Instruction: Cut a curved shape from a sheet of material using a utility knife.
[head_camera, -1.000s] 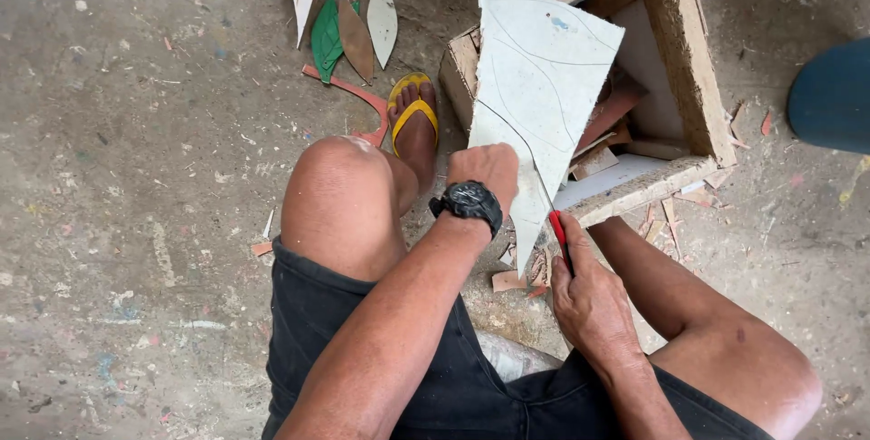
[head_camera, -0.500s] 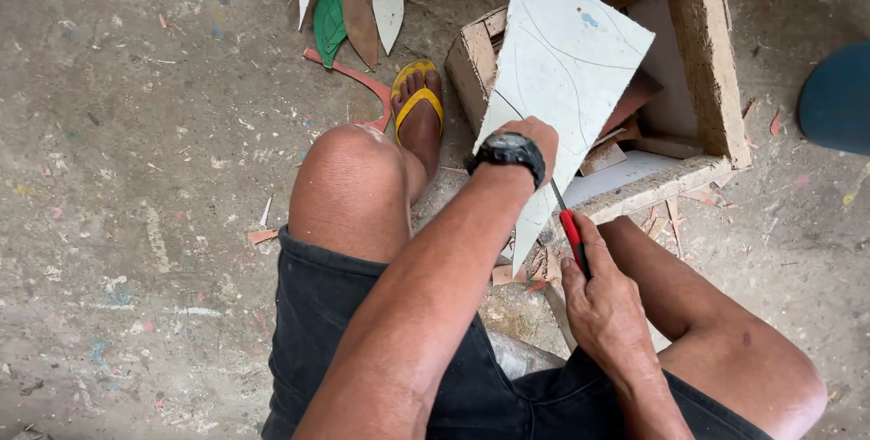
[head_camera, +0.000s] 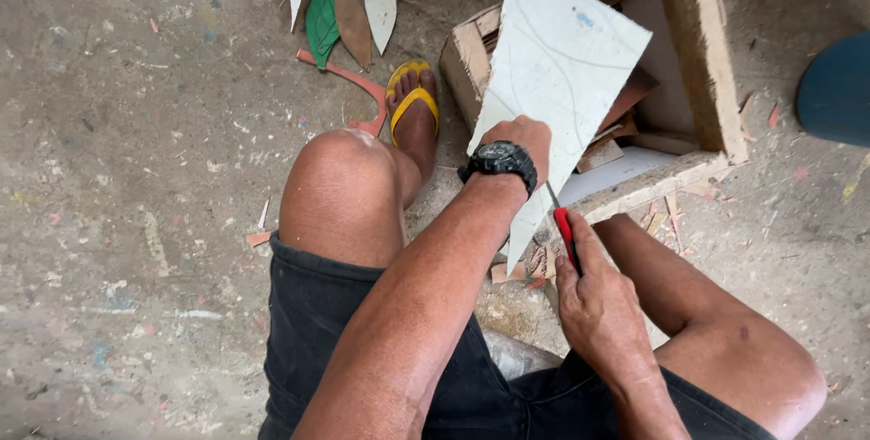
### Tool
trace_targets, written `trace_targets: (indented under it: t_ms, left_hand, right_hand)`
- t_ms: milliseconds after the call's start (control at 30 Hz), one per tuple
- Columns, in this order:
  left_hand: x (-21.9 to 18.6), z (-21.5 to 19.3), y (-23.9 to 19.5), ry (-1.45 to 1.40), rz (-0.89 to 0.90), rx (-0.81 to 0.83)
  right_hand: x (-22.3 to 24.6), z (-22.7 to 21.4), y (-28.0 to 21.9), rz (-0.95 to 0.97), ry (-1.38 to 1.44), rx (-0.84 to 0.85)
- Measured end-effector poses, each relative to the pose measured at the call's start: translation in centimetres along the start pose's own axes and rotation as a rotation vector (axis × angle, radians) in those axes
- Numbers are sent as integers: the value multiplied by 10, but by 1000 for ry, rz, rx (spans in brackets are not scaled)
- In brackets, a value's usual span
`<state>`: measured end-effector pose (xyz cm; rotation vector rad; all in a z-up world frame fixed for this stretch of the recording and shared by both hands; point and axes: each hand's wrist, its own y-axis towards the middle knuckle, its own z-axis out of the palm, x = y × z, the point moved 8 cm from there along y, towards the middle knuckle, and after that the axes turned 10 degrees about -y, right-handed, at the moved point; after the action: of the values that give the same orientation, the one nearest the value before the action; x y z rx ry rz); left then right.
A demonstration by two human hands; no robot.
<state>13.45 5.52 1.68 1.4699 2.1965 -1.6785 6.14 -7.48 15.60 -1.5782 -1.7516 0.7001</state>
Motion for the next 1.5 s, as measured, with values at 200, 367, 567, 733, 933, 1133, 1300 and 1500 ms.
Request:
trace_targets:
  t_ms: [200,367,567,733,933,1133,1300,1500]
  left_hand:
    - [3,5,7,21,5,17]
    - [8,6,1,-3,25,-11]
    - [12,0,0,-50,29,6]
    - [8,1,0,-47,34,-5]
    - [10,-7,-7,-108,27,-48]
    - [10,-6,-9,-115,15,-30]
    - [11,-7,-19,-146,-17,-3]
    - [12,-10,-12,-204,64,-41]
  right_hand:
    - [-12,19,8,106,-34,31]
    - [1,0,-29,30,-13,31]
    - [-62,11,-91,380,-93,115]
    - [-34,12,-51,297,-89,176]
    - [9,10,7,36,-36,47]
    - [-19,4,-52,202,-94,169]
    - [-48,20,-64,345,-101,187]
    - [11,12,18,90,4,104]
